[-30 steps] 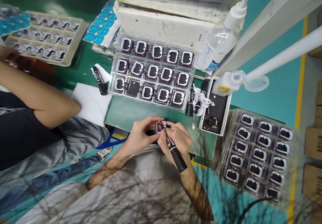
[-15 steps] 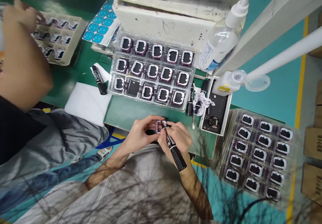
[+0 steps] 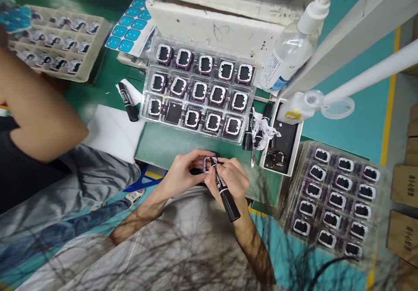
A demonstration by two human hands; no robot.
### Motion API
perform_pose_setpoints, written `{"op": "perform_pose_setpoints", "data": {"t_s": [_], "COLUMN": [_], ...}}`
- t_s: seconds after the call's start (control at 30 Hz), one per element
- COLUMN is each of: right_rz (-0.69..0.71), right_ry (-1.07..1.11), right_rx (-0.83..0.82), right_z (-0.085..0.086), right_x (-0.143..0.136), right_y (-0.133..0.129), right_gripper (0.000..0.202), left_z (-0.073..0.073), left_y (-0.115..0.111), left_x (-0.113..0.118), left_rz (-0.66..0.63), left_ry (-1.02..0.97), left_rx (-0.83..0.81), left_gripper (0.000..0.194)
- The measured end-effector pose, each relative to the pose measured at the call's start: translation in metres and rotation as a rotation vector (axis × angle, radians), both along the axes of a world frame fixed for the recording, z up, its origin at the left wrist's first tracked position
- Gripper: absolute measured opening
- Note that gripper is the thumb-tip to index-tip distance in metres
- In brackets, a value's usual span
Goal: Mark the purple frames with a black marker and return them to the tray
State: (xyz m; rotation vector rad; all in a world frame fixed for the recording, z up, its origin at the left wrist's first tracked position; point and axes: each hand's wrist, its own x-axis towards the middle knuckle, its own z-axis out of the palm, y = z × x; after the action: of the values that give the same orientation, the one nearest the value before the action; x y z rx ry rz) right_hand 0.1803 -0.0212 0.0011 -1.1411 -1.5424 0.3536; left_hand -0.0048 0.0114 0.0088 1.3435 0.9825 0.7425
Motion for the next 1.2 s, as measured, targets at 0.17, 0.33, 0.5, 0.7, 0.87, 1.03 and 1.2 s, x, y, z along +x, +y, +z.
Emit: {"op": "perform_pose_setpoints", "data": {"t_s": [0.17,0.33,0.5,0.7,0.87,1.03,1.2], "right_rz": [-0.007,0.018,-0.065,-0.187,-0.210,-0.209,-0.206], "right_ry": [0.020,0.080,0.154,0.212,0.201,0.207,0.226], "right_rx": [0.060,0.070,0.098,0.038,0.005,-0.021,-0.029], "right_z": [0.010,0.014,0.002,-0.015,-0.020,-0.021,-0.018], "right_x": [-0.002,-0.001,0.003,0.006,0.007,0.009,0.008], "right_y": [0.004,0.004,-0.003,-0.011,-0.013,-0.014,-0.014], "right_gripper": [0.030,0.030,0.031,0.030,0.026,0.030,0.032], "left_z": [-0.003,-0.005,-0.004,0.030,0.051,0.044,0.044], "left_y": [0.000,-0.002,-0.004,0.036,0.089,0.105,0.100], "left_x": [-0.001,-0.002,-0.002,-0.042,-0.081,-0.081,-0.062], "left_rz": [0.011,0.033,0.075,0.157,0.185,0.060,0.117], "left_ry": [-0.065,-0.143,-0.176,0.161,0.742,0.896,0.863], "left_rx": [-0.055,-0.125,-0.133,0.386,0.762,0.755,0.769], "left_gripper": [0.046,0.048,0.052,0.051,0.052,0.057,0.048]}}
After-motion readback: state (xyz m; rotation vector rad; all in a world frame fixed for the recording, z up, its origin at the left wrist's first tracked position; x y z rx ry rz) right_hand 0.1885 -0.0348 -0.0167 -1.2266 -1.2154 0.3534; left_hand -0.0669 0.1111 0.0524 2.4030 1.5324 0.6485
